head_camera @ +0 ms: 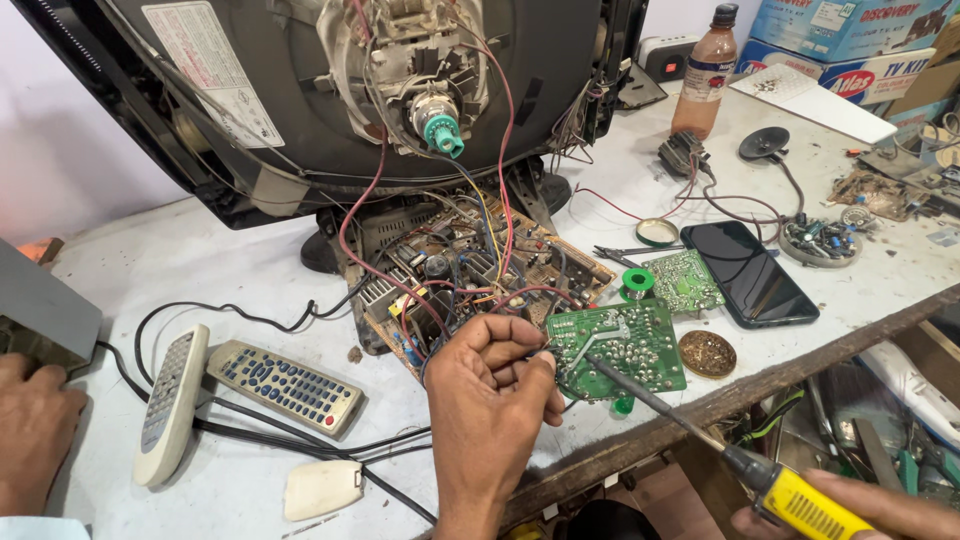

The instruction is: The person solders components on a green circuit board removed from a CRT television, holding the board in one hand and a soldering iron in the other while working at a cluttered repair bench. They reposition the board and wires repeatedly, then lift the board toward the TV chassis at the end.

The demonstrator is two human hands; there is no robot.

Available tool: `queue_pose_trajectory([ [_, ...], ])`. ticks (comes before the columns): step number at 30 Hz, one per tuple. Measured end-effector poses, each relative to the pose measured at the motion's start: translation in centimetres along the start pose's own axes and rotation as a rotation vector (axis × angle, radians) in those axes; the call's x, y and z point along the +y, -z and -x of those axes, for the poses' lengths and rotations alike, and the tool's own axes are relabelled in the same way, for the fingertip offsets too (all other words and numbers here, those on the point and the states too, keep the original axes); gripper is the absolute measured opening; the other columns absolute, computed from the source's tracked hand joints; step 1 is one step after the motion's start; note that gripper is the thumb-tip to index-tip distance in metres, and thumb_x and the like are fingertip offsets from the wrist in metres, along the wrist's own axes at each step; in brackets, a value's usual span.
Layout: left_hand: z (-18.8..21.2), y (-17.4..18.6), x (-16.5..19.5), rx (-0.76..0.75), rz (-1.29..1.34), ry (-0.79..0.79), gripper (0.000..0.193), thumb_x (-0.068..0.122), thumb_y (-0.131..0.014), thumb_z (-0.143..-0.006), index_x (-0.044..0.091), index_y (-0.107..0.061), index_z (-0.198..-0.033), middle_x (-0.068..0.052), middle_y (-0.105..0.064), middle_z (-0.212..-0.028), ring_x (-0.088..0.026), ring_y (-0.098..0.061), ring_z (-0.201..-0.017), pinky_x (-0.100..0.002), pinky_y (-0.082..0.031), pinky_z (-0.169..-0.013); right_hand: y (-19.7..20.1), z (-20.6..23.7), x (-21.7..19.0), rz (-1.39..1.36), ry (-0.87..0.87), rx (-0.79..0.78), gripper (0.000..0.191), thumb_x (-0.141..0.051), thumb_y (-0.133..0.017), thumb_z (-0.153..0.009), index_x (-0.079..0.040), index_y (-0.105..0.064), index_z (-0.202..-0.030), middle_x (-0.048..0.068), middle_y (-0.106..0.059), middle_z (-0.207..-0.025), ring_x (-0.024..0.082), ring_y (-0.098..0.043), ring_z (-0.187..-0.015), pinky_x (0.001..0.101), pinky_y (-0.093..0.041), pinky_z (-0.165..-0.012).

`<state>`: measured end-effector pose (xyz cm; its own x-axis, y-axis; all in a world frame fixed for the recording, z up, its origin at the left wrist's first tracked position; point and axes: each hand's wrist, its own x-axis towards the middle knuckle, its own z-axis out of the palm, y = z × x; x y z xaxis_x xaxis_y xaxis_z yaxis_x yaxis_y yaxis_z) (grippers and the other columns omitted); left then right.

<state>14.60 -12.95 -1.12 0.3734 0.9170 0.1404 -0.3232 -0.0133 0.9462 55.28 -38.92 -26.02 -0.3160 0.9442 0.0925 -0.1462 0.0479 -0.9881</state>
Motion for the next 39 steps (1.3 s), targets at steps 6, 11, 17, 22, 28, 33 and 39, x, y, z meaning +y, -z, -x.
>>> queue_pose_trajectory([
  [6,-0.1,-0.2,0.2,0.005,-0.022,0.005,0.016,-0.009,-0.063,-0.082,-0.009,-0.06,-0.097,-0.016,-0.072,-0.074,-0.011,-0.064,-0.05,-0.025,-0.054,-0.043,-0.4,-0.4,-1.0,-0.063,-0.004,0.007,0.055,-0.017,-0.045,-0.11,0.002,-0.028,-0.159,0.04,-0.041,-0.154,0.05,-0.042,-0.147,0.0569,-0.024,-0.125],
  [11,0.0,-0.6,0.6,0.028,-0.013,0.022,0.019,-0.008,-0.064,-0.081,-0.008,-0.059,-0.099,-0.015,-0.071,-0.078,-0.011,-0.063,-0.05,-0.025,-0.054,-0.042,0.7,-2.2,-2.4,0.105,-0.182,0.051,0.055,-0.027,-0.045,-0.107,0.0,-0.033,-0.153,0.032,-0.044,-0.151,0.043,-0.043,-0.147,0.0509,-0.024,-0.122],
  [17,0.1,-1.0,1.1,0.048,-0.04,0.041,0.023,-0.007,-0.065,-0.08,-0.009,-0.062,-0.103,-0.016,-0.073,-0.079,-0.01,-0.064,-0.05,-0.025,-0.055,-0.042,0.4,-4.1,-0.6,-0.155,-0.928,0.351,0.067,-0.049,-0.045,-0.097,-0.008,-0.047,-0.15,0.021,-0.054,-0.14,0.033,-0.054,-0.134,0.0468,-0.039,-0.116],
  [22,0.2,-1.1,1.3,0.058,-0.063,0.07,0.034,-0.007,-0.064,-0.079,-0.01,-0.067,-0.113,-0.016,-0.076,-0.082,-0.01,-0.065,-0.051,-0.024,-0.055,-0.042,-1.9,-4.2,2.1,0.584,-0.882,0.618,0.06,-0.05,-0.054,-0.093,-0.006,-0.058,-0.133,0.017,-0.062,-0.118,0.028,-0.062,-0.114,0.0423,-0.049,-0.104],
  [28,0.1,-1.1,1.0,0.077,-0.106,0.085,0.044,-0.005,-0.065,-0.079,-0.008,-0.07,-0.123,-0.015,-0.076,-0.083,-0.009,-0.066,-0.051,-0.024,-0.056,-0.043,-3.7,-5.8,3.4,0.699,-0.702,0.628,0.054,-0.051,-0.064,-0.089,-0.003,-0.072,-0.112,0.013,-0.071,-0.093,0.022,-0.071,-0.09,0.0368,-0.06,-0.089],
  [33,0.1,-1.0,0.5,0.068,-0.094,0.049,0.036,-0.006,-0.066,-0.079,-0.012,-0.071,-0.114,-0.015,-0.077,-0.083,-0.009,-0.066,-0.052,-0.024,-0.056,-0.044,-3.6,-7.2,2.7,0.559,-0.886,0.648,0.056,-0.052,-0.067,-0.088,0.0,-0.082,-0.102,0.013,-0.076,-0.081,0.019,-0.075,-0.08,0.0329,-0.066,-0.082],
  [39,0.1,-1.0,0.2,0.064,-0.095,0.04,0.034,-0.005,-0.067,-0.079,-0.012,-0.071,-0.113,-0.015,-0.077,-0.083,-0.009,-0.067,-0.052,-0.023,-0.057,-0.044,-4.3,-8.8,2.7,0.465,-1.15,0.703,0.057,-0.051,-0.064,-0.091,0.001,-0.082,-0.104,0.015,-0.077,-0.079,0.02,-0.075,-0.078,0.0345,-0.065,-0.08],
])
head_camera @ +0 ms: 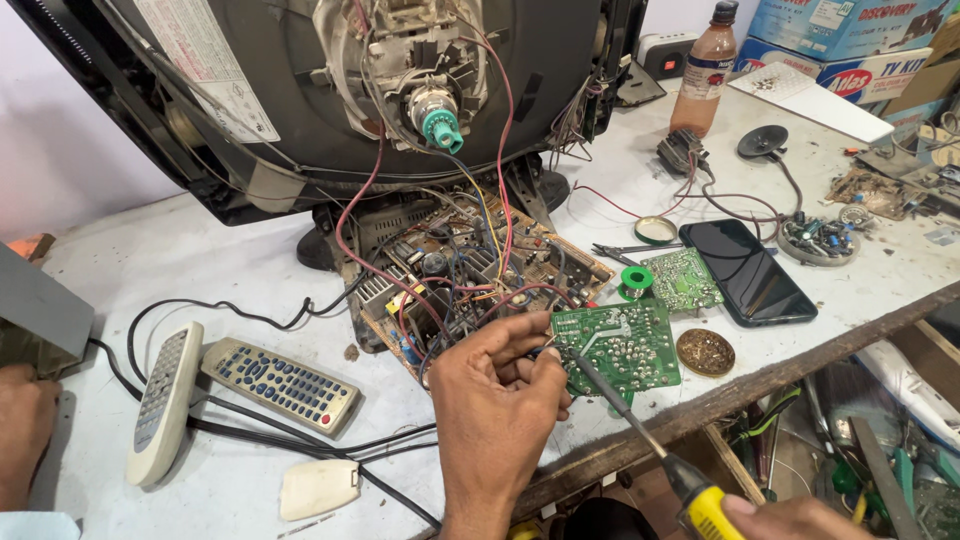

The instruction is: The person solders components on a green circuit board removed from a CRT television, holding the board in one hand and a soldering iron in the other while working at a cluttered repair bench. They reposition the board and wires repeatedly, then lift the board toward the TV chassis at the end.

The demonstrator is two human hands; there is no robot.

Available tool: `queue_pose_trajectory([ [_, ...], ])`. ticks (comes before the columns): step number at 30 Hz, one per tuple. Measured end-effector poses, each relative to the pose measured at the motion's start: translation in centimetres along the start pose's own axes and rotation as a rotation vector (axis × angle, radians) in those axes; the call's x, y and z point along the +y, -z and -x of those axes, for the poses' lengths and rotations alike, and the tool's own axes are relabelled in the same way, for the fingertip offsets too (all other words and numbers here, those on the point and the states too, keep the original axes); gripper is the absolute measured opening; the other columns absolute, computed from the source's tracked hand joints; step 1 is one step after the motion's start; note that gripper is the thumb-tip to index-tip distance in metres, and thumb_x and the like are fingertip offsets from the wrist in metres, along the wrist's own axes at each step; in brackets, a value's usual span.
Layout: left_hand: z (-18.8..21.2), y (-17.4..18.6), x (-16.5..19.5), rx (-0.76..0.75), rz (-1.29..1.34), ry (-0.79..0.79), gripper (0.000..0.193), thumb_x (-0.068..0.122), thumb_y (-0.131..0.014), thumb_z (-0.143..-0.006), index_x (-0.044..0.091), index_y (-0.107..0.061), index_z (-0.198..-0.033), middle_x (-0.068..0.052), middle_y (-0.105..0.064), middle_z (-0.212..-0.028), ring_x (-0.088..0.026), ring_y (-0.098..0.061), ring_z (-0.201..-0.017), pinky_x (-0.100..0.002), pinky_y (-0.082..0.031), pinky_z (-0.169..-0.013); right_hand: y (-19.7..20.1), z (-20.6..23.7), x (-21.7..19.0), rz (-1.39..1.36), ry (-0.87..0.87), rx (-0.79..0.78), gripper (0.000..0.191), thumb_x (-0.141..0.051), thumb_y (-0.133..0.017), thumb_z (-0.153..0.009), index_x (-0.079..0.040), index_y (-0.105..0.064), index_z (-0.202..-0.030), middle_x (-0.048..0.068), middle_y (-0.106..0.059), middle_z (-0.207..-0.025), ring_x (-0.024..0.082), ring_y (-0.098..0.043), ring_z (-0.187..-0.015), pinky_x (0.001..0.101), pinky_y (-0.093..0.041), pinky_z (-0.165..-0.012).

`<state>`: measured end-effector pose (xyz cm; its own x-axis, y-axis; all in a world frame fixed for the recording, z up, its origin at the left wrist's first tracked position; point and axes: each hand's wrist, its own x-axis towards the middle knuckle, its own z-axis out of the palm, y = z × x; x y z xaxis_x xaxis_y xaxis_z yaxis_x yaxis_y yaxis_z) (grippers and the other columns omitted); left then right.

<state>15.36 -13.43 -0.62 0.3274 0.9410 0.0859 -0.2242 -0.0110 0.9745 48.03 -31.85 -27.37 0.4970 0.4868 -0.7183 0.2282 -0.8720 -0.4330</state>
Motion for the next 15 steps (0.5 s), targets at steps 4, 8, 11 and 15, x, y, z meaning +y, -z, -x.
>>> queue_pose_trajectory([
  [4,0.1,0.0,0.1,0.003,-0.001,0.001,0.034,-0.006,-0.067,-0.079,-0.012,-0.071,-0.112,-0.015,-0.077,-0.083,-0.009,-0.067,-0.053,-0.023,-0.057,-0.045,-1.1,0.2,-0.1,0.048,-0.032,0.052,0.055,-0.05,-0.063,-0.091,0.0,-0.081,-0.106,0.015,-0.077,-0.082,0.021,-0.075,-0.08,0.0352,-0.065,-0.081],
  [8,0.1,0.0,0.4,0.011,-0.023,0.014,0.034,-0.006,-0.066,-0.078,-0.011,-0.072,-0.111,-0.015,-0.077,-0.082,-0.009,-0.067,-0.051,-0.024,-0.057,-0.044,-1.3,0.1,0.1,0.043,-0.039,0.064,0.053,-0.049,-0.063,-0.091,-0.001,-0.079,-0.108,0.015,-0.076,-0.085,0.022,-0.075,-0.081,0.0358,-0.064,-0.082],
  [11,0.2,0.0,0.5,0.003,-0.018,0.008,0.034,-0.006,-0.065,-0.078,-0.012,-0.072,-0.111,-0.015,-0.078,-0.082,-0.009,-0.067,-0.051,-0.024,-0.057,-0.044,-1.3,-0.1,0.2,0.043,-0.043,0.07,0.052,-0.049,-0.063,-0.091,-0.002,-0.078,-0.11,0.015,-0.076,-0.087,0.022,-0.075,-0.083,0.0363,-0.064,-0.082],
  [15,0.1,0.1,0.5,0.0,-0.014,0.002,0.033,-0.005,-0.065,-0.079,-0.012,-0.072,-0.111,-0.016,-0.079,-0.083,-0.009,-0.067,-0.051,-0.024,-0.057,-0.044,-1.6,-0.3,0.3,0.038,-0.041,0.081,0.051,-0.048,-0.063,-0.092,-0.004,-0.077,-0.112,0.016,-0.076,-0.089,0.023,-0.075,-0.084,0.0369,-0.063,-0.083],
])
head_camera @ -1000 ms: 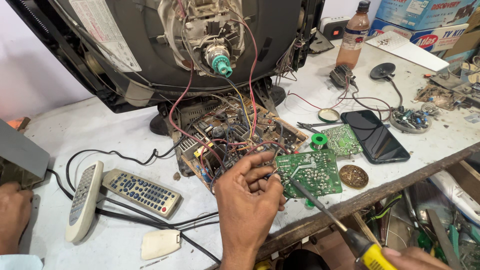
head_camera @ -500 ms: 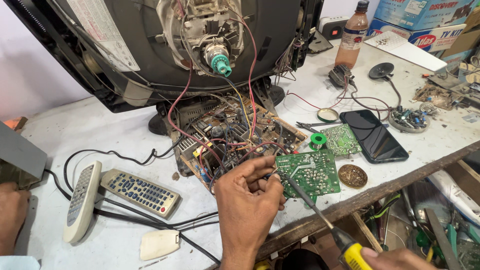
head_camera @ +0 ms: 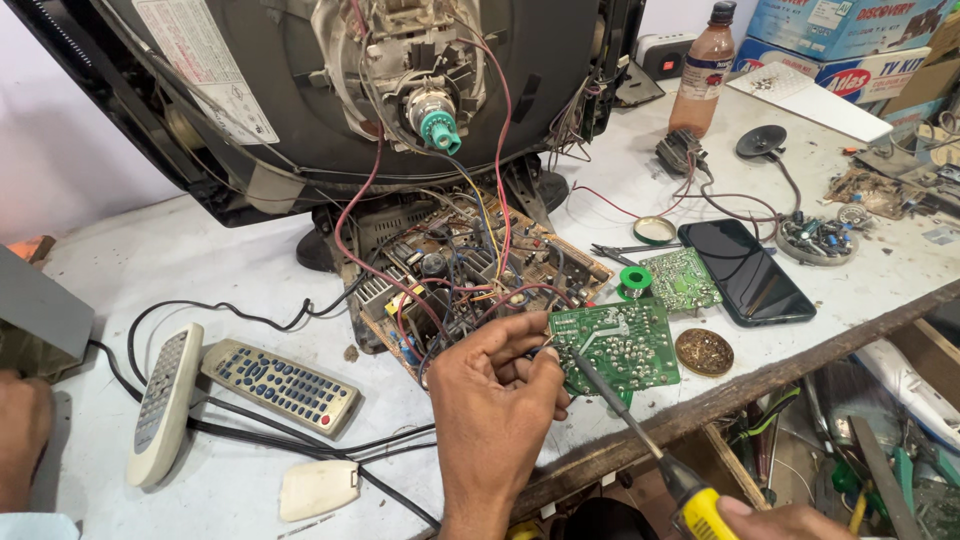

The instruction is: The person solders components on a green circuit board removed from a CRT television, holding the board in one hand and a soldering iron in the other while working at a cluttered repair bench. They reposition the board and wires repeatedly, then lift the board toward the TV chassis at the end.

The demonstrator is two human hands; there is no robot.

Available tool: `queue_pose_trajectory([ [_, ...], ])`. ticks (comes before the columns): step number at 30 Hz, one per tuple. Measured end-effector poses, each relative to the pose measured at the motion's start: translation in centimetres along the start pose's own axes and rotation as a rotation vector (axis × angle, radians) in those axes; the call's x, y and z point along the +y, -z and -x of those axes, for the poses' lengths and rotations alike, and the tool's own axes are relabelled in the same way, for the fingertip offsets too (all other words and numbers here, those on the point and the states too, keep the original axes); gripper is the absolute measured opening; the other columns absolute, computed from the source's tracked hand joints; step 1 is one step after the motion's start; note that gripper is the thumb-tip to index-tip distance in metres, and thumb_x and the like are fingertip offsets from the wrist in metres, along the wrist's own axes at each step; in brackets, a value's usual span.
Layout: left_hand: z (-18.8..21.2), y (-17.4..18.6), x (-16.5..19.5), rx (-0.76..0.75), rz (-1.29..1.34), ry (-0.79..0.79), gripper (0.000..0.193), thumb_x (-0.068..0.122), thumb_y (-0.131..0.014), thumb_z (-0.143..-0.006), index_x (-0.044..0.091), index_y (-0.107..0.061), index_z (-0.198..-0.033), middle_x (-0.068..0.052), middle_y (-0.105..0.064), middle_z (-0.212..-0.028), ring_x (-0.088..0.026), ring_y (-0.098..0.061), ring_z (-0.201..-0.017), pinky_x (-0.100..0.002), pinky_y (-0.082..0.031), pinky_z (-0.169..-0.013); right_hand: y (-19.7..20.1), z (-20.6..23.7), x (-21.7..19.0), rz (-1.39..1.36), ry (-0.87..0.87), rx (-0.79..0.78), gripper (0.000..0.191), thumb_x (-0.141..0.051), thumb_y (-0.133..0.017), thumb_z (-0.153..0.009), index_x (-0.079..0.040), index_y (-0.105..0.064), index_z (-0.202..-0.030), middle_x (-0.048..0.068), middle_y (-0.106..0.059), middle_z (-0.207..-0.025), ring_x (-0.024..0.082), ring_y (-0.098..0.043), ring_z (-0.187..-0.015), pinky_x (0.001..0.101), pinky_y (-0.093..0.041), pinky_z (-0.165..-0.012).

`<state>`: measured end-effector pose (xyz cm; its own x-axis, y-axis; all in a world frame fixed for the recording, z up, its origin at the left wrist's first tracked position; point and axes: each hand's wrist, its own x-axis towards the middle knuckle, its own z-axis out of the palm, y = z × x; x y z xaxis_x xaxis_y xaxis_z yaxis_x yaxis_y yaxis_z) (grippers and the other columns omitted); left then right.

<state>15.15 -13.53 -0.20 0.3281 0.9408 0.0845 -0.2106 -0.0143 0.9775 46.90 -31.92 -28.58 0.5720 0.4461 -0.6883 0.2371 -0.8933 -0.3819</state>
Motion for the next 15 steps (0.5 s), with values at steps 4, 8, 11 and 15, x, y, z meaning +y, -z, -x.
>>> queue_pose_trajectory([
  [4,-0.07,0.06,-0.11,-0.008,-0.003,-0.013,0.033,-0.005,-0.065,-0.079,-0.012,-0.072,-0.111,-0.017,-0.079,-0.083,-0.009,-0.067,-0.051,-0.024,-0.058,-0.044,-0.27,0.05,-0.08,-0.011,0.001,0.011,0.049,-0.047,-0.062,-0.092,-0.005,-0.075,-0.114,0.016,-0.075,-0.092,0.024,-0.075,-0.086,0.0376,-0.063,-0.084],
  [8,-0.1,0.09,-0.21,-0.008,0.001,-0.006,0.033,-0.005,-0.065,-0.079,-0.012,-0.072,-0.111,-0.017,-0.079,-0.083,-0.009,-0.068,-0.051,-0.024,-0.058,-0.044,-0.46,0.06,-0.16,-0.014,0.001,0.019,0.048,-0.046,-0.062,-0.092,-0.006,-0.074,-0.116,0.016,-0.075,-0.095,0.024,-0.075,-0.088,0.0382,-0.062,-0.085],
  [11,-0.08,0.09,-0.23,-0.009,0.002,-0.015,0.034,-0.005,-0.064,-0.079,-0.012,-0.072,-0.111,-0.017,-0.079,-0.084,-0.009,-0.068,-0.051,-0.024,-0.058,-0.044,-0.47,0.04,-0.08,-0.017,0.001,0.022,0.048,-0.045,-0.062,-0.092,-0.007,-0.073,-0.118,0.016,-0.075,-0.097,0.025,-0.074,-0.089,0.0387,-0.062,-0.085],
  [15,-0.06,0.12,-0.26,-0.005,-0.005,-0.019,0.033,-0.005,-0.064,-0.079,-0.012,-0.072,-0.111,-0.016,-0.079,-0.083,-0.009,-0.068,-0.051,-0.024,-0.058,-0.043,-0.51,0.06,-0.06,-0.025,0.007,0.028,0.047,-0.044,-0.062,-0.092,-0.008,-0.072,-0.12,0.016,-0.074,-0.099,0.026,-0.074,-0.09,0.0393,-0.061,-0.086],
])
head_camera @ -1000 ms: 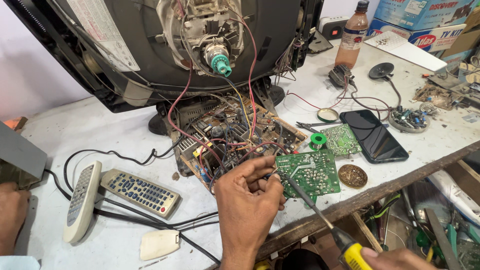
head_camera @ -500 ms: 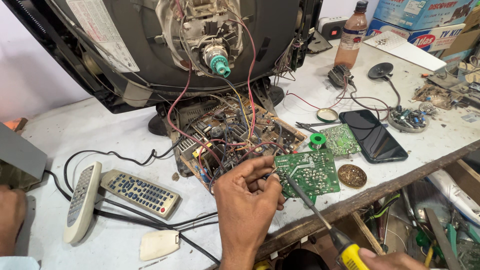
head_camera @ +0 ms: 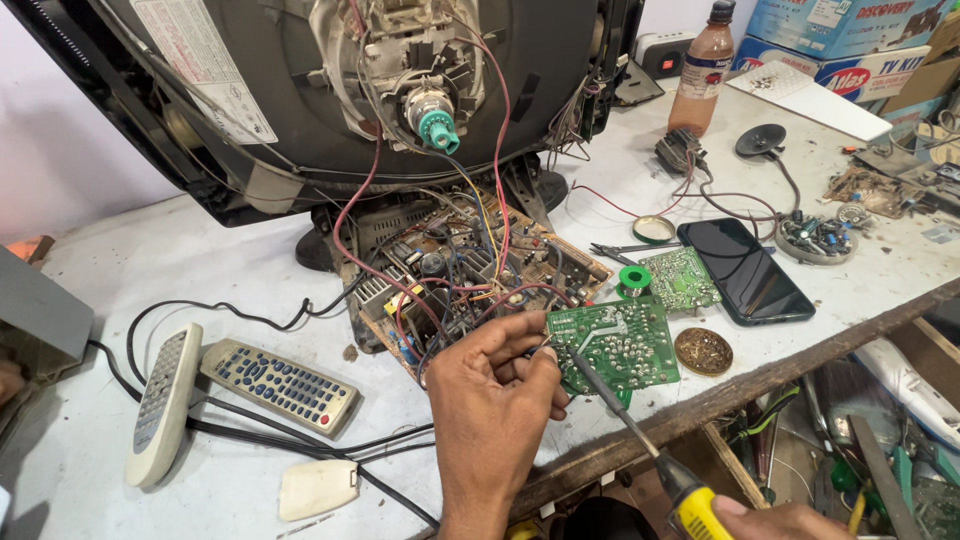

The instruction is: The person solders components on a green circuit board removed from a CRT television, holding the board in one hand and a soldering iron in the other while working at a cluttered repair bench. They reposition the board and wires repeatedly, then lift the board toward the TV chassis at the end.

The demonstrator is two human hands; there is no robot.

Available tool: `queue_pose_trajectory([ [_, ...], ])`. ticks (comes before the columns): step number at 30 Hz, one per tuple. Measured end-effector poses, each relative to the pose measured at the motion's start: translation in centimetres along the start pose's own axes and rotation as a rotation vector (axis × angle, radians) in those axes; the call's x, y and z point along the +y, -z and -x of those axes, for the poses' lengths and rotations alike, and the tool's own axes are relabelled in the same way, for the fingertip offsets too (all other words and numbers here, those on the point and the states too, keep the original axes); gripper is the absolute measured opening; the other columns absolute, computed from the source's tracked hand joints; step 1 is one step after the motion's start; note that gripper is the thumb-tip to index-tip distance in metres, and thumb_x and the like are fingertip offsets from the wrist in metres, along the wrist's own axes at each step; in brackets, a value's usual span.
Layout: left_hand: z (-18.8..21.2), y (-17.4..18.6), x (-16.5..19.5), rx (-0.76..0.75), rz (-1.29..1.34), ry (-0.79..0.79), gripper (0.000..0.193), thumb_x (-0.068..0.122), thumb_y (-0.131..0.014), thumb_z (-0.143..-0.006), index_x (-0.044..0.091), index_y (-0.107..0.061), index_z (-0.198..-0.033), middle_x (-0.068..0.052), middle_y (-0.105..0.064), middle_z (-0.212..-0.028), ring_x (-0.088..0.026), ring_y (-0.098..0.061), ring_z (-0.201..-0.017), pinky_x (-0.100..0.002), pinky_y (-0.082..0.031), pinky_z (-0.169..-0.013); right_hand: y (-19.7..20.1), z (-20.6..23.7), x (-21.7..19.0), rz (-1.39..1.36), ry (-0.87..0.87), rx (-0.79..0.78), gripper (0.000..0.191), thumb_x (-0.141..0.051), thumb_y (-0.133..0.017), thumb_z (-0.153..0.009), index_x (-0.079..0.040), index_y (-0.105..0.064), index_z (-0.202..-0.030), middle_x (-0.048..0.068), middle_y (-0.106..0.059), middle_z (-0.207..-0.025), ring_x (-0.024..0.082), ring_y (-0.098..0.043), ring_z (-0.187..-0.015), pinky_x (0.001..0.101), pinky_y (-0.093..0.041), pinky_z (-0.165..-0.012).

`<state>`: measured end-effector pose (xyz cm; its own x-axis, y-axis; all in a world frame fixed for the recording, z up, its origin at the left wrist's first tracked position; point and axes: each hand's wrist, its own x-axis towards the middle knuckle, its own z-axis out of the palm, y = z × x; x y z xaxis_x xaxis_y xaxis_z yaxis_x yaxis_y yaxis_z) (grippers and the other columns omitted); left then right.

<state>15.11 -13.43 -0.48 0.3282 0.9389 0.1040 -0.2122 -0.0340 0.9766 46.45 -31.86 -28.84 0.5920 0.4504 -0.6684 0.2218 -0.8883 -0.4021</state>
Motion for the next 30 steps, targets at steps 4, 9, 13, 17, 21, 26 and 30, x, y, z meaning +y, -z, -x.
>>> queue_pose_trajectory([
  [4,0.0,0.0,0.0,-0.007,0.015,-0.013,0.033,-0.005,-0.064,-0.08,-0.013,-0.073,-0.111,-0.017,-0.078,-0.081,-0.009,-0.067,-0.051,-0.024,-0.057,-0.044,-0.1,0.2,-0.1,0.001,-0.001,0.006,0.046,-0.044,-0.061,-0.092,-0.009,-0.07,-0.122,0.017,-0.074,-0.102,0.026,-0.074,-0.092,0.0399,-0.061,-0.087],
  [9,-0.1,0.0,-0.1,0.0,-0.001,-0.013,0.032,-0.006,-0.064,-0.08,-0.012,-0.072,-0.111,-0.016,-0.078,-0.081,-0.01,-0.068,-0.051,-0.024,-0.057,-0.043,0.0,0.4,-0.2,-0.001,0.002,0.01,0.046,-0.043,-0.061,-0.092,-0.011,-0.068,-0.125,0.017,-0.073,-0.105,0.027,-0.074,-0.094,0.0407,-0.06,-0.088],
  [13,-0.1,0.0,-0.2,0.0,0.015,-0.012,0.033,-0.006,-0.064,-0.08,-0.012,-0.072,-0.111,-0.016,-0.079,-0.082,-0.01,-0.068,-0.051,-0.024,-0.058,-0.043,0.4,0.4,0.0,0.009,-0.007,0.011,0.046,-0.042,-0.061,-0.093,-0.012,-0.067,-0.127,0.017,-0.073,-0.108,0.028,-0.074,-0.096,0.0413,-0.059,-0.089],
  [17,-0.1,0.1,-0.3,-0.014,0.035,-0.017,0.032,-0.005,-0.065,-0.081,-0.013,-0.073,-0.111,-0.017,-0.079,-0.082,-0.009,-0.068,-0.052,-0.024,-0.058,-0.044,0.8,0.5,0.1,0.016,-0.025,0.011,0.046,-0.041,-0.06,-0.093,-0.013,-0.066,-0.129,0.017,-0.073,-0.111,0.029,-0.074,-0.097,0.042,-0.059,-0.09],
  [21,-0.2,0.1,-0.4,-0.004,0.038,0.003,0.032,-0.005,-0.065,-0.081,-0.013,-0.072,-0.111,-0.017,-0.079,-0.083,-0.01,-0.068,-0.051,-0.025,-0.058,-0.044,1.1,0.6,0.2,0.015,-0.031,0.015,0.047,-0.04,-0.06,-0.093,-0.014,-0.064,-0.132,0.017,-0.072,-0.113,0.029,-0.074,-0.099,0.0426,-0.058,-0.091],
  [26,-0.2,0.0,-0.4,-0.005,0.046,-0.001,0.032,-0.005,-0.064,-0.082,-0.013,-0.072,-0.112,-0.017,-0.079,-0.083,-0.011,-0.068,-0.051,-0.025,-0.058,-0.044,0.8,0.0,1.1,0.001,-0.028,0.042,0.047,-0.039,-0.06,-0.093,-0.016,-0.062,-0.134,0.018,-0.072,-0.117,0.03,-0.073,-0.101,0.0434,-0.058,-0.092],
  [30,-0.1,0.1,-0.3,-0.011,0.045,-0.007,0.032,-0.004,-0.064,-0.082,-0.013,-0.071,-0.112,-0.017,-0.078,-0.084,-0.011,-0.069,-0.052,-0.025,-0.059,-0.045,1.3,0.6,1.3,-0.115,0.034,0.093,0.048,-0.038,-0.059,-0.093,-0.017,-0.061,-0.137,0.018,-0.071,-0.119,0.031,-0.073,-0.103,0.044,-0.057,-0.093],
])
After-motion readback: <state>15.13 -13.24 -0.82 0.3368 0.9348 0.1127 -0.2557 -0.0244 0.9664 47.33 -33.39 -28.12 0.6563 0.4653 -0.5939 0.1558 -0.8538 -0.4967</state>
